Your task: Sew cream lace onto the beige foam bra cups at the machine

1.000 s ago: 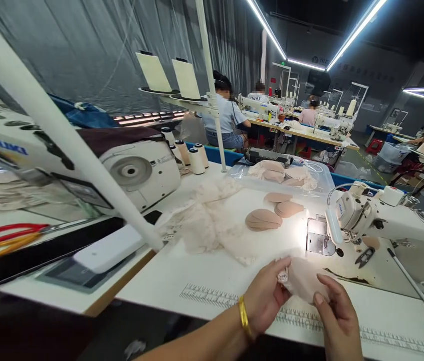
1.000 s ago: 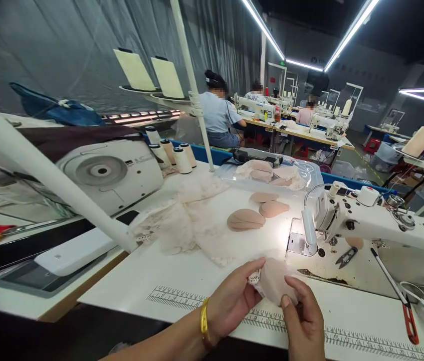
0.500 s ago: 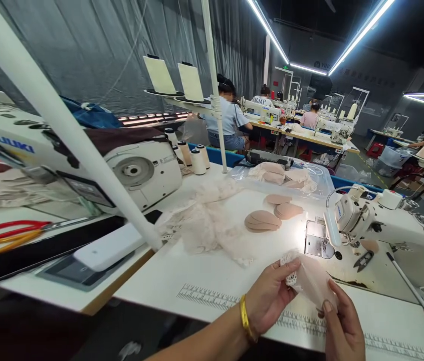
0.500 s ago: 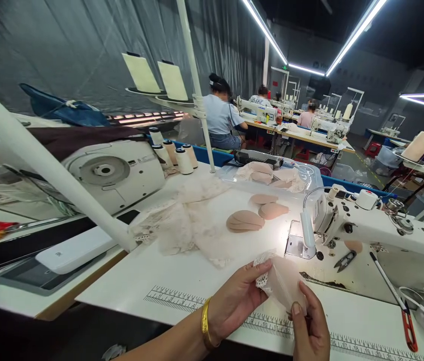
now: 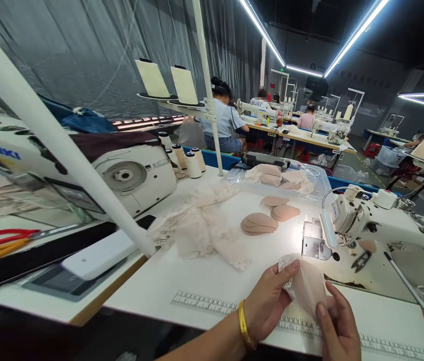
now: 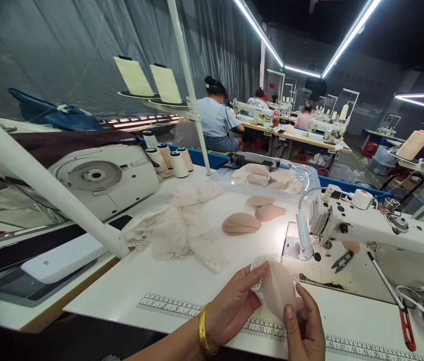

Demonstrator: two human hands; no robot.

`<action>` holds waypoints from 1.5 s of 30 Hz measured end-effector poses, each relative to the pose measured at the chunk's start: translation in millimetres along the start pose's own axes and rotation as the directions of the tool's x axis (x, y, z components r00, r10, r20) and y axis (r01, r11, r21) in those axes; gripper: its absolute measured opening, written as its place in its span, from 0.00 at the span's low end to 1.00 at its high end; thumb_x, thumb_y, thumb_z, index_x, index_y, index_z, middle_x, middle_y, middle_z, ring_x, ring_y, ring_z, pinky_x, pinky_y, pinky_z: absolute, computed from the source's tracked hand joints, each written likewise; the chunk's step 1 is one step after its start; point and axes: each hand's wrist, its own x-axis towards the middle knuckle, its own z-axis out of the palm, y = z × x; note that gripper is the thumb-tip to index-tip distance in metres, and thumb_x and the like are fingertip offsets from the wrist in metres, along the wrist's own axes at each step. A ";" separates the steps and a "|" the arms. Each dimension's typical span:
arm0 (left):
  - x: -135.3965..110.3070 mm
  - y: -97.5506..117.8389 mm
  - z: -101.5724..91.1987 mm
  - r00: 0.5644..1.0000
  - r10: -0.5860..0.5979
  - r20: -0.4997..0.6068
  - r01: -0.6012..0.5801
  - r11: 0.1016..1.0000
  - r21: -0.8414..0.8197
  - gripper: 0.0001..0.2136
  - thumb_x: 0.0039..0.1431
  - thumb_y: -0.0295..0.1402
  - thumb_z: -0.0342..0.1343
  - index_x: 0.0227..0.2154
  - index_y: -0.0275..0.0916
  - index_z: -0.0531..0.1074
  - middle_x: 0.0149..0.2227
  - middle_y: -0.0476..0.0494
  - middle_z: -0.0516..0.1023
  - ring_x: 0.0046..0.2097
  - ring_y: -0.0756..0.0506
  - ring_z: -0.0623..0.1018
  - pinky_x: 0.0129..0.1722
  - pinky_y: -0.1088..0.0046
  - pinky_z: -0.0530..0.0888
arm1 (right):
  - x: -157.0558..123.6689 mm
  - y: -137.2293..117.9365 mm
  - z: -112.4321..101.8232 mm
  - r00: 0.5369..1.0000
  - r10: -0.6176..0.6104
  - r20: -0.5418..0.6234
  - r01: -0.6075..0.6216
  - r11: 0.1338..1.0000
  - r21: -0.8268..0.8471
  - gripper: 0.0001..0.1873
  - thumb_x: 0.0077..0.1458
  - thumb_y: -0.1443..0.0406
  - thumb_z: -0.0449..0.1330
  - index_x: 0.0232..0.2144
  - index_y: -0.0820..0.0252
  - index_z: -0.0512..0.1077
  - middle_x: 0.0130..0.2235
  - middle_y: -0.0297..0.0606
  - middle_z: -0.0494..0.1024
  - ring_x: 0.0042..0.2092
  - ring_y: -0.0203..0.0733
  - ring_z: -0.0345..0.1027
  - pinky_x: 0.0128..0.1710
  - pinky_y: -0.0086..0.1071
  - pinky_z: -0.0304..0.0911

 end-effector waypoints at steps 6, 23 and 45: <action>1.9 6.0 -1.6 1.000 -0.018 0.013 0.017 0.995 0.100 0.17 0.47 0.39 0.74 0.36 0.32 0.81 0.37 0.36 0.82 0.39 0.42 0.78 0.44 0.67 0.75 | 0.5 2.2 -6.8 0.992 0.051 0.118 -0.055 0.998 0.033 0.33 0.58 0.50 0.66 0.61 0.53 0.67 0.36 0.35 0.77 0.38 0.43 0.72 0.40 0.33 0.68; 96.3 44.2 -3.3 0.482 -0.509 0.713 -0.874 -0.224 0.431 0.07 0.47 0.20 0.63 0.25 0.40 0.78 0.40 0.46 0.81 0.38 0.44 0.76 0.49 0.61 0.64 | 160.2 -26.8 -31.3 0.323 -0.420 0.848 0.946 0.123 -0.299 0.19 0.62 0.78 0.49 0.39 0.55 0.75 0.43 0.37 0.82 0.44 0.41 0.72 0.35 0.29 0.65; 100.9 44.5 -9.0 0.561 -0.406 0.721 -0.828 -0.249 0.503 0.09 0.49 0.22 0.62 0.29 0.44 0.81 0.40 0.47 0.81 0.37 0.45 0.75 0.58 0.60 0.60 | 155.9 -19.6 -41.3 0.483 -0.305 0.821 0.871 0.269 -0.412 0.21 0.62 0.74 0.52 0.49 0.51 0.77 0.46 0.36 0.82 0.46 0.44 0.74 0.44 0.34 0.69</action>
